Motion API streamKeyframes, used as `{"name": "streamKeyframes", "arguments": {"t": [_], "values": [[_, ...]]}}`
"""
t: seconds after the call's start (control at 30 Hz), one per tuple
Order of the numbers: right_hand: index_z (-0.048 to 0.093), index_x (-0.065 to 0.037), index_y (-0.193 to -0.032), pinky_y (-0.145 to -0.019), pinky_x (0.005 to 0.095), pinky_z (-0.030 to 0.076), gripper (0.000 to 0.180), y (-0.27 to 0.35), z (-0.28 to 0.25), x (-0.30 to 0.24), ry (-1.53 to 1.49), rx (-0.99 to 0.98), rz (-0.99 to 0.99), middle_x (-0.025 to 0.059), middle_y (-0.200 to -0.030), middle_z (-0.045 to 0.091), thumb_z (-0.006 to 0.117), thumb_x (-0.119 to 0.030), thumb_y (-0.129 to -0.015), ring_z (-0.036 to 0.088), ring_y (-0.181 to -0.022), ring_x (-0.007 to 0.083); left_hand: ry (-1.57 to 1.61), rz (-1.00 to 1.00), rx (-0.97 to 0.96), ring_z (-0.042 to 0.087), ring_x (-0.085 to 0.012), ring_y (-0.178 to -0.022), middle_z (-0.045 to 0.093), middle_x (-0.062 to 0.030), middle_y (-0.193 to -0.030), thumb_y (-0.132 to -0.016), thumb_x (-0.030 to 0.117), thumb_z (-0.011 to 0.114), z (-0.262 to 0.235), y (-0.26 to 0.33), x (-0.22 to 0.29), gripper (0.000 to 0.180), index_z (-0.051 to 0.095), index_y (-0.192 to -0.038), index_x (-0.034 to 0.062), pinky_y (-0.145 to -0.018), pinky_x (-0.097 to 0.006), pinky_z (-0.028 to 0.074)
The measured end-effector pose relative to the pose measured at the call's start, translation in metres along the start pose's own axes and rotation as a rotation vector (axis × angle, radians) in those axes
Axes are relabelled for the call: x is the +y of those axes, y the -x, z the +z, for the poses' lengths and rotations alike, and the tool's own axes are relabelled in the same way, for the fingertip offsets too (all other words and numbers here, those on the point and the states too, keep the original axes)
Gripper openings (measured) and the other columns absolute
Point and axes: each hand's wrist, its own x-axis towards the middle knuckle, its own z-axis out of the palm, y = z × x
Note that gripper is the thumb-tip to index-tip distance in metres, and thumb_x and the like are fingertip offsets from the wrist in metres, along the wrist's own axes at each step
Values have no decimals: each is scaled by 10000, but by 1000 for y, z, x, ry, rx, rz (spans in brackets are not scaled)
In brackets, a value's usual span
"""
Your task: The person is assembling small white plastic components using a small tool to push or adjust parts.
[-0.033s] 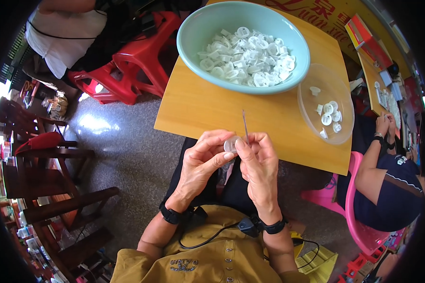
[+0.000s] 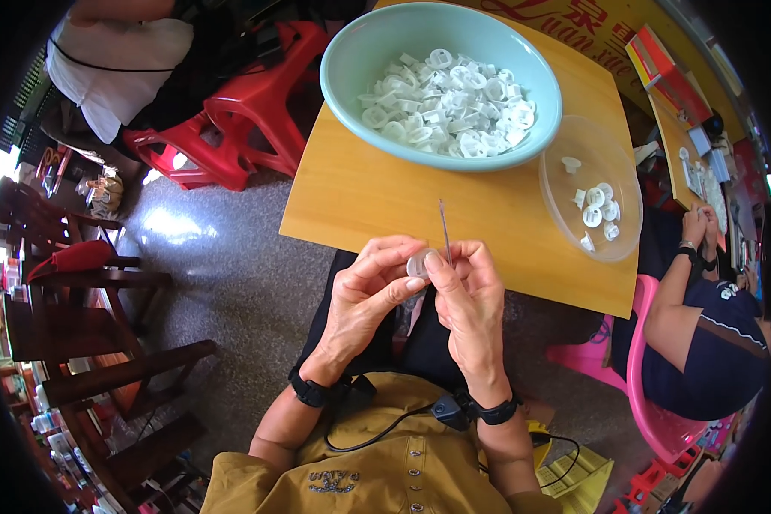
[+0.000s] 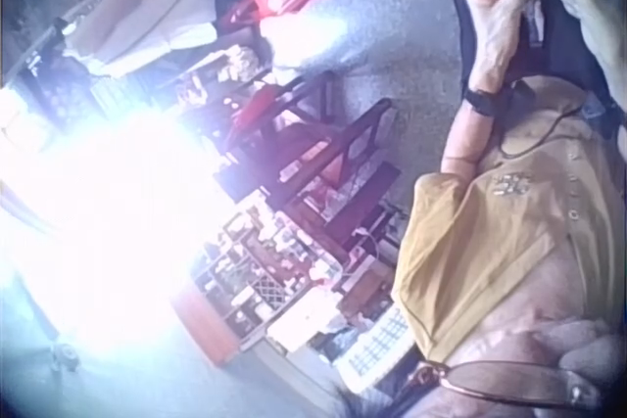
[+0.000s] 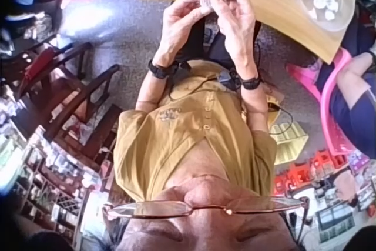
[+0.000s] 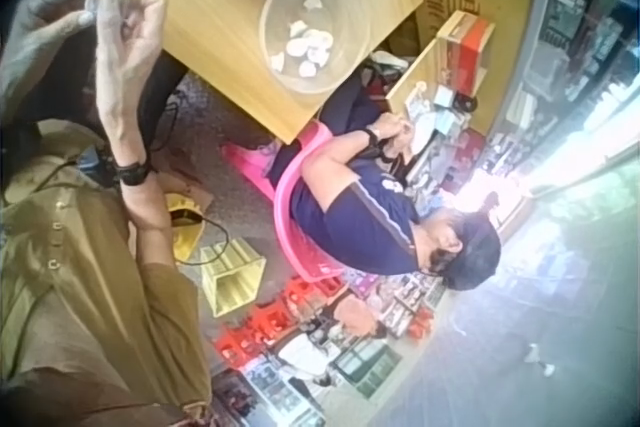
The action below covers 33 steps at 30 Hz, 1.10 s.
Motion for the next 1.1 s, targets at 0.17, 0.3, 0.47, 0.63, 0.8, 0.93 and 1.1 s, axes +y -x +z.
{"name": "streamKeyframes", "arguments": {"t": [0.17,0.3,0.47,0.63,0.8,0.93,1.1], "values": [[507,-30,-984,-586,160,398,191,-1,-2,2,-41,-12,4,-9,-819,581,662,-113,-908,501,-706,6,-120,59,-69,549,-168,-1127,502,-74,-1228,-859,-36,646,-2,-2,0,362,610,-1215,21,-980,-302,485],[500,-24,-977,-669,166,441,193,-2,-5,4,-28,-26,-7,-2,-841,584,665,-89,-900,529,-769,21,-114,39,-68,547,-167,-1129,507,-76,-1228,-855,-31,653,-3,-2,-1,367,612,-1216,23,-976,-301,487],[488,-26,-961,-681,175,460,188,-3,-7,8,2,-36,-38,0,-839,573,659,-65,-895,535,-776,28,-89,-3,-53,546,-168,-1128,520,-75,-1224,-859,-12,659,-3,-2,-1,370,608,-1224,21,-965,-302,491],[469,-14,-927,-667,195,487,199,-4,-7,18,88,7,-113,11,-820,555,661,-48,-886,539,-758,40,-89,-61,-37,550,-161,-1116,529,-68,-1222,-868,22,663,-5,-3,-3,372,602,-1235,22,-947,-303,494],[478,-11,-924,-661,200,486,184,-7,-5,28,130,50,-175,38,-827,588,651,-69,-900,540,-714,46,-96,-71,-38,554,-152,-1105,561,-69,-1213,-903,54,630,-8,-6,-11,377,568,-1272,9,-943,-293,485],[510,-6,-976,-629,194,459,148,-7,-4,16,176,2,-22,57,-818,632,580,-137,-962,551,-685,46,27,-128,14,566,-147,-1120,609,-104,-1226,-943,78,581,-16,-11,-16,395,507,-1320,-17,-979,-289,449],[550,-5,-1011,-613,213,448,158,-10,-5,19,255,37,-84,34,-787,639,537,-161,-987,584,-711,66,66,-182,10,555,-167,-1158,599,-103,-1236,-928,62,594,-19,-19,-15,409,505,-1320,-13,-1012,-311,429]]}}
